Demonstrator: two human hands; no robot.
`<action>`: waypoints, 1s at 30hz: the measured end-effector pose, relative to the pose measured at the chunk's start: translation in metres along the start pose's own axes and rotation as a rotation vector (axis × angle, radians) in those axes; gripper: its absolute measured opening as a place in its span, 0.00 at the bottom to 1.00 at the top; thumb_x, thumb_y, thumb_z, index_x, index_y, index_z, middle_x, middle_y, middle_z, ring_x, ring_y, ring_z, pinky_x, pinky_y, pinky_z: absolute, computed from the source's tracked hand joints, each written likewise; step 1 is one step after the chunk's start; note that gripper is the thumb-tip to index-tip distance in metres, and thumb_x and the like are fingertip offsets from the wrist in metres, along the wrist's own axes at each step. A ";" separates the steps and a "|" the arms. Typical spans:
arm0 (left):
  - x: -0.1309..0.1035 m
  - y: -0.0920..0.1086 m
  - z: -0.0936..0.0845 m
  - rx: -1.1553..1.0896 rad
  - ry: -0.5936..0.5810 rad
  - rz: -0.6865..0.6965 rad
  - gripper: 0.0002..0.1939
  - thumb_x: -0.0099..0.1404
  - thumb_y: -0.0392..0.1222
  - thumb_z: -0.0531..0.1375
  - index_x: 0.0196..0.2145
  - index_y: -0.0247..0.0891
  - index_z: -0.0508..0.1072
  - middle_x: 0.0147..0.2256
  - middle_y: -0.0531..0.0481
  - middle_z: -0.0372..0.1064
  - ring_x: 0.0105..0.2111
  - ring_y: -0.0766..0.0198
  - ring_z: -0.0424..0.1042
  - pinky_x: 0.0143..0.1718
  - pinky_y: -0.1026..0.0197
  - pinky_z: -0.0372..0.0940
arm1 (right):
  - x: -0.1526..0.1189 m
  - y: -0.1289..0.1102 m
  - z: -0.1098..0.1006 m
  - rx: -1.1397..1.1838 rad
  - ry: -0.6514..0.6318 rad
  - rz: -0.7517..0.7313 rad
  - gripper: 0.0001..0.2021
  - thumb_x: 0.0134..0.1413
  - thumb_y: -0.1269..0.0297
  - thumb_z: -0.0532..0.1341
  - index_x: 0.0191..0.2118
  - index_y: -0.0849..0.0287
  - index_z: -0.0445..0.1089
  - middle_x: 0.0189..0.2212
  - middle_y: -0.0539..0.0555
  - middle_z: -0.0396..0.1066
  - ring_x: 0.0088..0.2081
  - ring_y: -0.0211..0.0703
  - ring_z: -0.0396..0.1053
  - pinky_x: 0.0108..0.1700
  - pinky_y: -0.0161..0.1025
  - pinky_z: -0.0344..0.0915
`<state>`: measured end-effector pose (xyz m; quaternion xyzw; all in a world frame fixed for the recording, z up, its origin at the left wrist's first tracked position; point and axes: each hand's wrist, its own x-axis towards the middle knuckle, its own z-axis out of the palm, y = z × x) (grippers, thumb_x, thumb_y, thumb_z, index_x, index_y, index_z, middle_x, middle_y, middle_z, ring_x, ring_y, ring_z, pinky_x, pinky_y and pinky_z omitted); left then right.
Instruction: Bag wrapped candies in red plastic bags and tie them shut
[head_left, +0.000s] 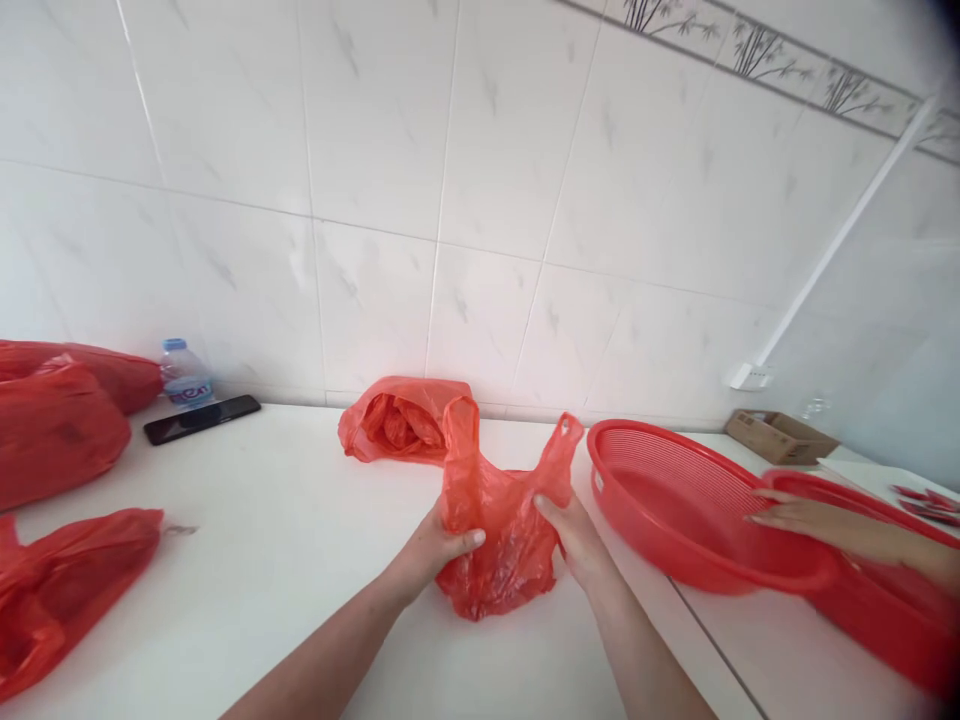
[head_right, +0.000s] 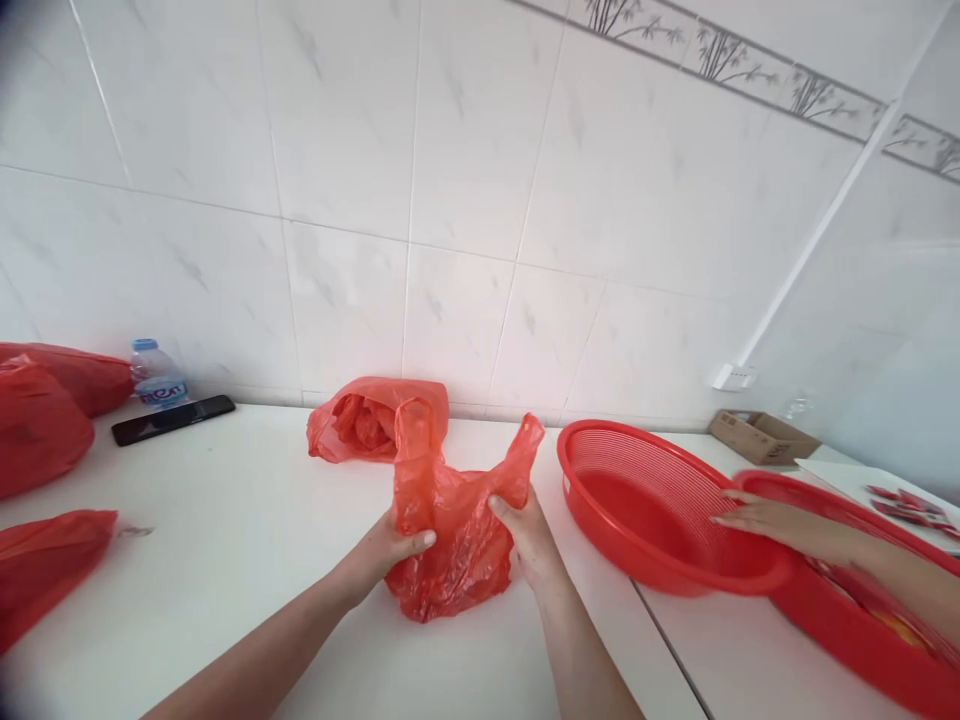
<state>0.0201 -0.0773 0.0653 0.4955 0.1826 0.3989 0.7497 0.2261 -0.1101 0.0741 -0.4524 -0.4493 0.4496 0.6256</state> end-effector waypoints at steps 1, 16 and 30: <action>0.006 -0.005 -0.001 -0.058 0.035 -0.033 0.25 0.52 0.43 0.68 0.48 0.38 0.70 0.46 0.41 0.72 0.48 0.49 0.71 0.50 0.51 0.64 | 0.004 0.003 0.001 0.092 -0.073 0.078 0.25 0.44 0.53 0.67 0.47 0.61 0.68 0.43 0.62 0.74 0.45 0.57 0.72 0.47 0.51 0.67; 0.012 -0.032 -0.006 -0.344 -0.071 -0.216 0.24 0.54 0.42 0.67 0.47 0.31 0.70 0.43 0.36 0.74 0.46 0.45 0.72 0.48 0.47 0.64 | -0.014 0.028 0.004 0.590 -0.126 0.182 0.17 0.49 0.47 0.61 0.23 0.55 0.61 0.22 0.49 0.66 0.25 0.41 0.65 0.30 0.37 0.63; 0.015 -0.042 -0.015 -0.490 0.199 -0.210 0.08 0.58 0.38 0.62 0.34 0.30 0.74 0.30 0.42 0.77 0.33 0.55 0.76 0.44 0.54 0.66 | -0.023 0.032 0.024 0.673 -0.116 0.223 0.09 0.53 0.56 0.61 0.33 0.56 0.69 0.16 0.43 0.53 0.23 0.34 0.58 0.31 0.34 0.61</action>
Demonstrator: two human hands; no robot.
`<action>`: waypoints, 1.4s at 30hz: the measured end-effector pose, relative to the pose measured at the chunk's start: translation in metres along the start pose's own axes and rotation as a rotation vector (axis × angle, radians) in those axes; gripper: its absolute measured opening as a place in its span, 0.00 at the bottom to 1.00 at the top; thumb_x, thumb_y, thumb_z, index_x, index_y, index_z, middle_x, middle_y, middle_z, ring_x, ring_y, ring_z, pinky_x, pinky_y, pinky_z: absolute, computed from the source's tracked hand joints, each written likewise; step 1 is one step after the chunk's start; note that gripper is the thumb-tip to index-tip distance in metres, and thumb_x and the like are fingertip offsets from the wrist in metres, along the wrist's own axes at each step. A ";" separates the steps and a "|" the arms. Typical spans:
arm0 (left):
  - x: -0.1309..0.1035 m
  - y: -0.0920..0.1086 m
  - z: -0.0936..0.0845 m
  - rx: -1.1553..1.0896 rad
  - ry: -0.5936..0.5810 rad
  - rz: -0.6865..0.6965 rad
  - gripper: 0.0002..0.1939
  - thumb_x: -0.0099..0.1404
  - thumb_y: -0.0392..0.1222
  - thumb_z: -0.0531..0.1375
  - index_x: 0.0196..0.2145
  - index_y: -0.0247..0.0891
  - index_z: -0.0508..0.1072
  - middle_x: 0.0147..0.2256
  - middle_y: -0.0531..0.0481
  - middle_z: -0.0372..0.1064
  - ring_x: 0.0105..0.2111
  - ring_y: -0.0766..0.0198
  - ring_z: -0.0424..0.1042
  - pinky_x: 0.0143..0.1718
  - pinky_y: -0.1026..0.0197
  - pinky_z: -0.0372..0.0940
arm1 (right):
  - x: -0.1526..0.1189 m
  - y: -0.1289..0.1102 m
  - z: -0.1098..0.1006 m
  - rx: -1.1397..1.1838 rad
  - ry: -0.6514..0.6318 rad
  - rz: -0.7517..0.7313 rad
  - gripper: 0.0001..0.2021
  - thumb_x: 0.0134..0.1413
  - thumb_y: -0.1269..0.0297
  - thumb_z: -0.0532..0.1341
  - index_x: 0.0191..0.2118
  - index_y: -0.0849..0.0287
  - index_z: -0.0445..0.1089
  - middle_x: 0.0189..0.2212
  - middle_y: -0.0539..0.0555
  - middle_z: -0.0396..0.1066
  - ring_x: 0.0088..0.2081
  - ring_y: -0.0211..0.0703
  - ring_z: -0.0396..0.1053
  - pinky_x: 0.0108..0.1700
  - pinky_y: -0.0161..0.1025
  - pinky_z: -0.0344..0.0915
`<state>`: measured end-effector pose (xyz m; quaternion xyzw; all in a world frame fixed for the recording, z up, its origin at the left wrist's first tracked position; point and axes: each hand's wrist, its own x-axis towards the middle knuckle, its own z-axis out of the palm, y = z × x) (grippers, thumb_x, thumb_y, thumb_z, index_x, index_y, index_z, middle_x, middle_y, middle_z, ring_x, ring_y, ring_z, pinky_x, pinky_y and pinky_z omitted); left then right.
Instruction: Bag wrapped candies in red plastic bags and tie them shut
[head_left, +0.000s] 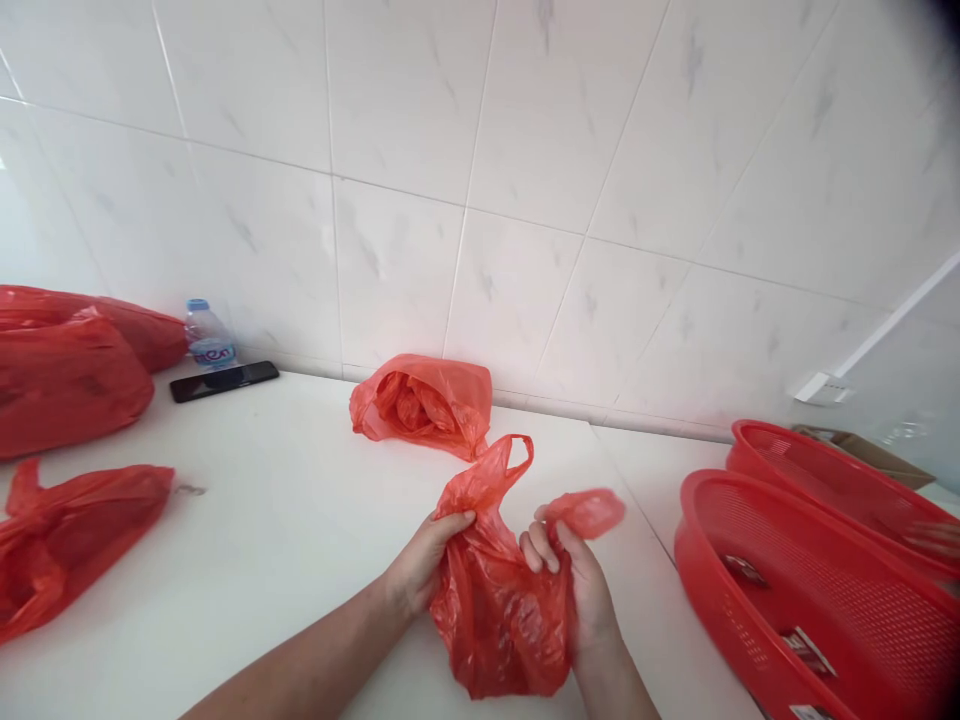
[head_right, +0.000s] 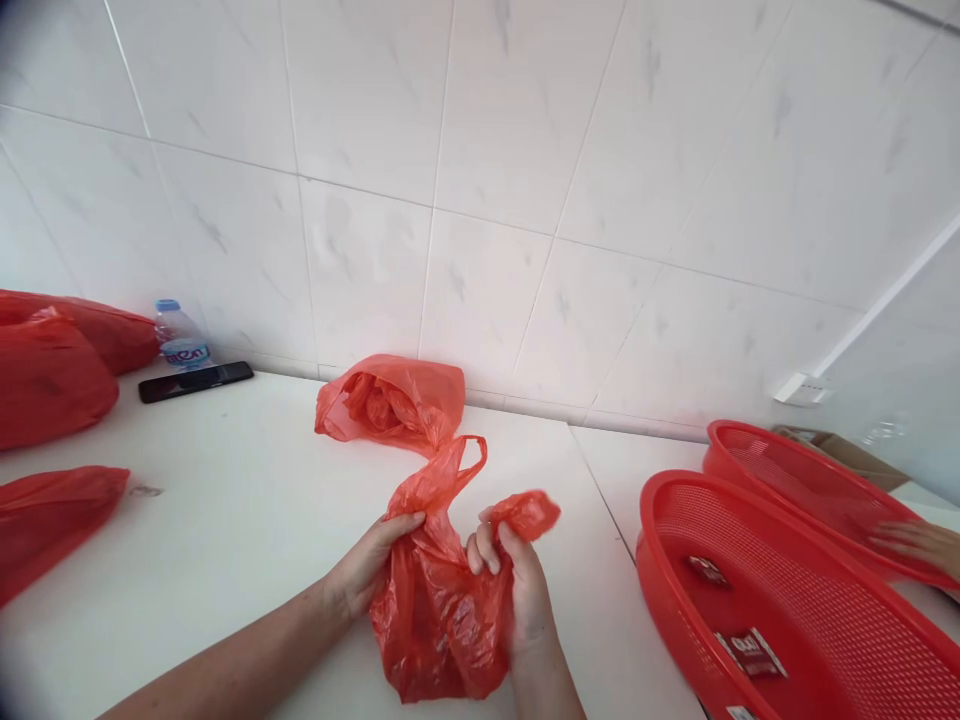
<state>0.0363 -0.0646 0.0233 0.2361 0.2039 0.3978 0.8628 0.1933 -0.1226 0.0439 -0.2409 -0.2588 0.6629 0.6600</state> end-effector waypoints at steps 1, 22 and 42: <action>0.000 -0.001 0.000 -0.004 -0.001 -0.012 0.08 0.58 0.39 0.61 0.33 0.30 0.74 0.29 0.42 0.76 0.32 0.55 0.76 0.43 0.54 0.66 | -0.001 0.000 0.002 -0.048 -0.027 0.010 0.15 0.54 0.49 0.58 0.34 0.57 0.70 0.16 0.44 0.53 0.21 0.34 0.56 0.29 0.34 0.60; -0.009 -0.021 0.015 0.409 -0.184 0.110 0.21 0.58 0.41 0.63 0.47 0.37 0.61 0.28 0.48 0.75 0.31 0.58 0.74 0.38 0.56 0.64 | 0.012 0.014 -0.004 -0.766 0.113 0.053 0.21 0.52 0.44 0.57 0.21 0.57 0.58 0.09 0.41 0.50 0.14 0.31 0.51 0.21 0.32 0.53; -0.003 -0.011 0.011 0.257 0.058 0.144 0.13 0.59 0.44 0.61 0.42 0.39 0.68 0.31 0.49 0.74 0.31 0.61 0.74 0.36 0.59 0.64 | 0.004 0.009 0.003 -0.689 0.026 0.102 0.18 0.48 0.57 0.64 0.46 0.54 0.67 0.28 0.48 0.71 0.30 0.40 0.69 0.36 0.38 0.64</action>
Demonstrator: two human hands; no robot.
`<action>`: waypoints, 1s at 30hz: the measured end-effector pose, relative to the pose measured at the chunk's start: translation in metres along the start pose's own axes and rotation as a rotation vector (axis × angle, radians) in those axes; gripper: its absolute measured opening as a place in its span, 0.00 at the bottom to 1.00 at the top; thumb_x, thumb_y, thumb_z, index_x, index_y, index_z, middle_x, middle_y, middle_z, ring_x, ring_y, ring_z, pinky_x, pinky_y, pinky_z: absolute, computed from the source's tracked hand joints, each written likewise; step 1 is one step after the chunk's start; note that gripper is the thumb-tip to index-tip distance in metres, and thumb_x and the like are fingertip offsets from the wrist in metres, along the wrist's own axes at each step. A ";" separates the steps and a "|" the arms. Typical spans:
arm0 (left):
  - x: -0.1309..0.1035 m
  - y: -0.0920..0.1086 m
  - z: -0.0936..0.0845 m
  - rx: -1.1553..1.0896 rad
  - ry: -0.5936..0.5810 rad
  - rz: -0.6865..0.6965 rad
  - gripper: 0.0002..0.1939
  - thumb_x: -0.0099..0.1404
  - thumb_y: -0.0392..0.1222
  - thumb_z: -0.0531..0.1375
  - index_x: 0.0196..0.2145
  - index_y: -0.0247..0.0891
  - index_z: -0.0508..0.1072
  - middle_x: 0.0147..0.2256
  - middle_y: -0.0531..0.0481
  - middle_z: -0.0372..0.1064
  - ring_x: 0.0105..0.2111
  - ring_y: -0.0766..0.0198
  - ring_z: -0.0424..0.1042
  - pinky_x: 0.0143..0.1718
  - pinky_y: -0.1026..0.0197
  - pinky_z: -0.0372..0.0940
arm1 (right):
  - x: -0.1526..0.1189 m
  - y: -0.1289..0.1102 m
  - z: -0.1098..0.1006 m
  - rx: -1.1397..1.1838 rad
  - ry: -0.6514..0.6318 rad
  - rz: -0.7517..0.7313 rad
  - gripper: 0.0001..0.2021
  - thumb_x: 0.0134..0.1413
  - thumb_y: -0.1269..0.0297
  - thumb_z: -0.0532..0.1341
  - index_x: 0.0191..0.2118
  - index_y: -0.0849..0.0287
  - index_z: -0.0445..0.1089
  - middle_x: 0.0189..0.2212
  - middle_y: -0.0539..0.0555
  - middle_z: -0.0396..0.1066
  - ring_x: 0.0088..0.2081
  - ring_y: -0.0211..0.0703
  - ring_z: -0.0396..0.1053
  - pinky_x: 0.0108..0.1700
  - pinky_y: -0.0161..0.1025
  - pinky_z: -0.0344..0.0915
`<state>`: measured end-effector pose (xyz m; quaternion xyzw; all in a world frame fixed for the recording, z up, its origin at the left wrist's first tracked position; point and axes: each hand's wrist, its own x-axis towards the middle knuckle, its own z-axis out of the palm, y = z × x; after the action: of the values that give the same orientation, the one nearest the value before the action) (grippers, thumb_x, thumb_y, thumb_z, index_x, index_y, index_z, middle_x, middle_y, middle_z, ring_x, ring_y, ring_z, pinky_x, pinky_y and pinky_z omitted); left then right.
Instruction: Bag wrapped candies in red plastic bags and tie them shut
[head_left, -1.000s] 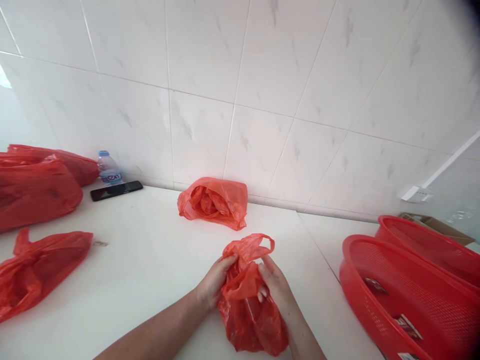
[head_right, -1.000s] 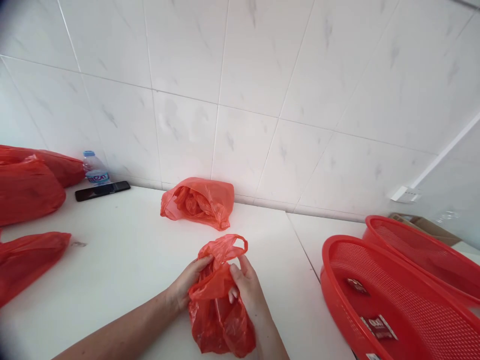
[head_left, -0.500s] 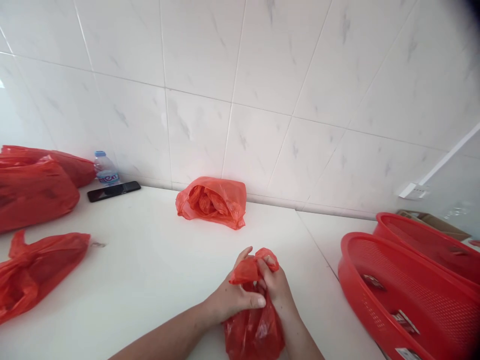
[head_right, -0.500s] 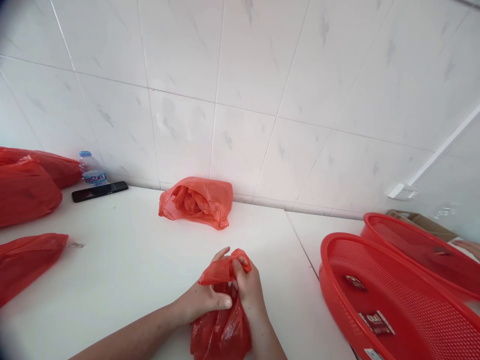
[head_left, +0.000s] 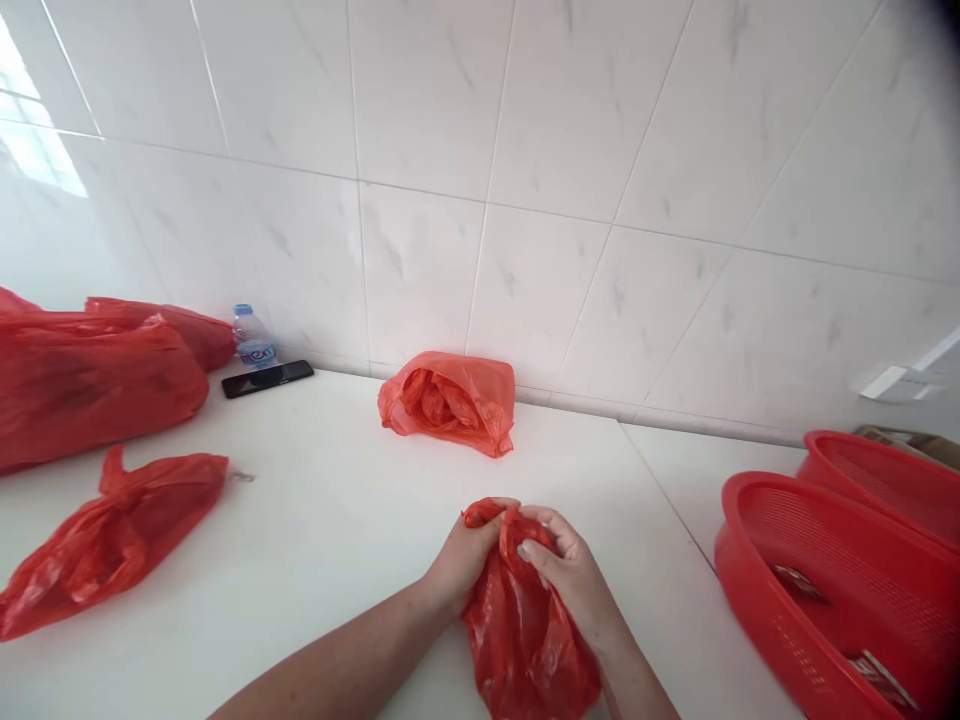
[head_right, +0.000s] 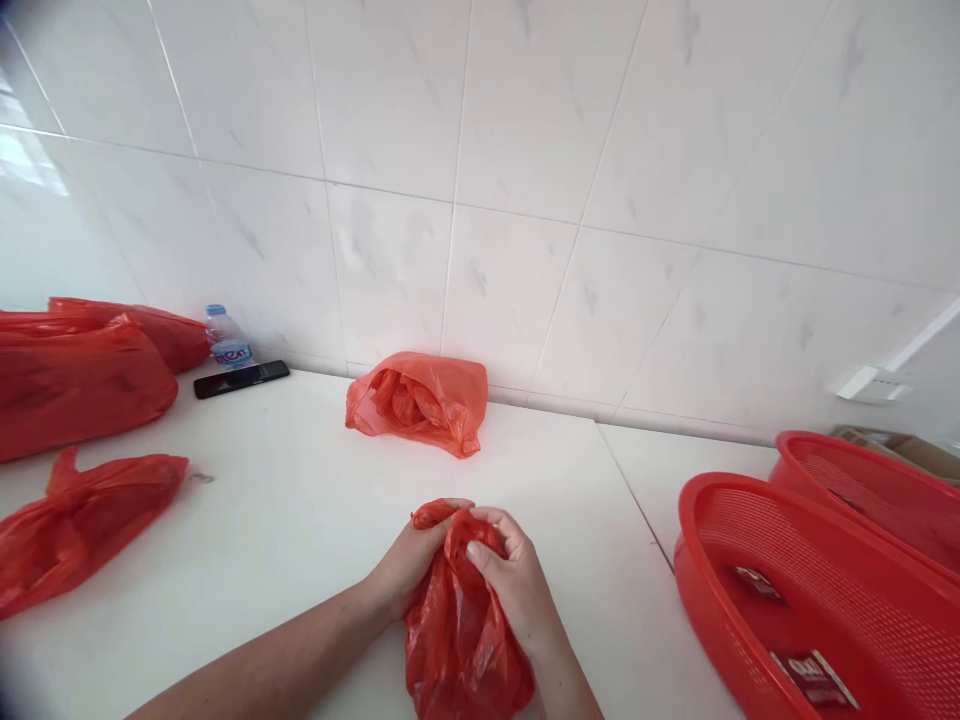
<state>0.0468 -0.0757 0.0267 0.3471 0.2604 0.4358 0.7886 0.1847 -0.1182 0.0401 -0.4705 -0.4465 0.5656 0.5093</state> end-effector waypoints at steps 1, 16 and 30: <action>-0.001 0.001 0.000 -0.003 -0.003 0.011 0.13 0.60 0.44 0.61 0.42 0.39 0.68 0.33 0.49 0.74 0.32 0.60 0.74 0.38 0.59 0.64 | 0.002 0.002 -0.001 -0.039 0.028 0.001 0.20 0.47 0.60 0.65 0.48 0.52 0.65 0.32 0.49 0.72 0.32 0.42 0.70 0.37 0.39 0.65; -0.010 -0.012 0.007 1.007 -0.091 0.547 0.12 0.46 0.22 0.54 0.24 0.38 0.61 0.31 0.53 0.58 0.29 0.68 0.59 0.28 0.66 0.54 | 0.012 0.016 -0.009 -0.417 0.170 -0.011 0.08 0.40 0.72 0.55 0.25 0.56 0.71 0.22 0.47 0.69 0.26 0.40 0.63 0.28 0.36 0.58; -0.028 0.006 0.012 1.383 -0.418 0.832 0.13 0.63 0.43 0.58 0.46 0.40 0.73 0.55 0.38 0.63 0.55 0.47 0.58 0.56 0.50 0.48 | 0.013 0.012 -0.033 0.279 0.192 0.081 0.14 0.40 0.61 0.69 0.36 0.57 0.71 0.29 0.51 0.73 0.30 0.43 0.69 0.34 0.39 0.65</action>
<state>0.0385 -0.1016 0.0414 0.8948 0.1679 0.3598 0.2042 0.2152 -0.1051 0.0218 -0.4649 -0.2937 0.5946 0.5866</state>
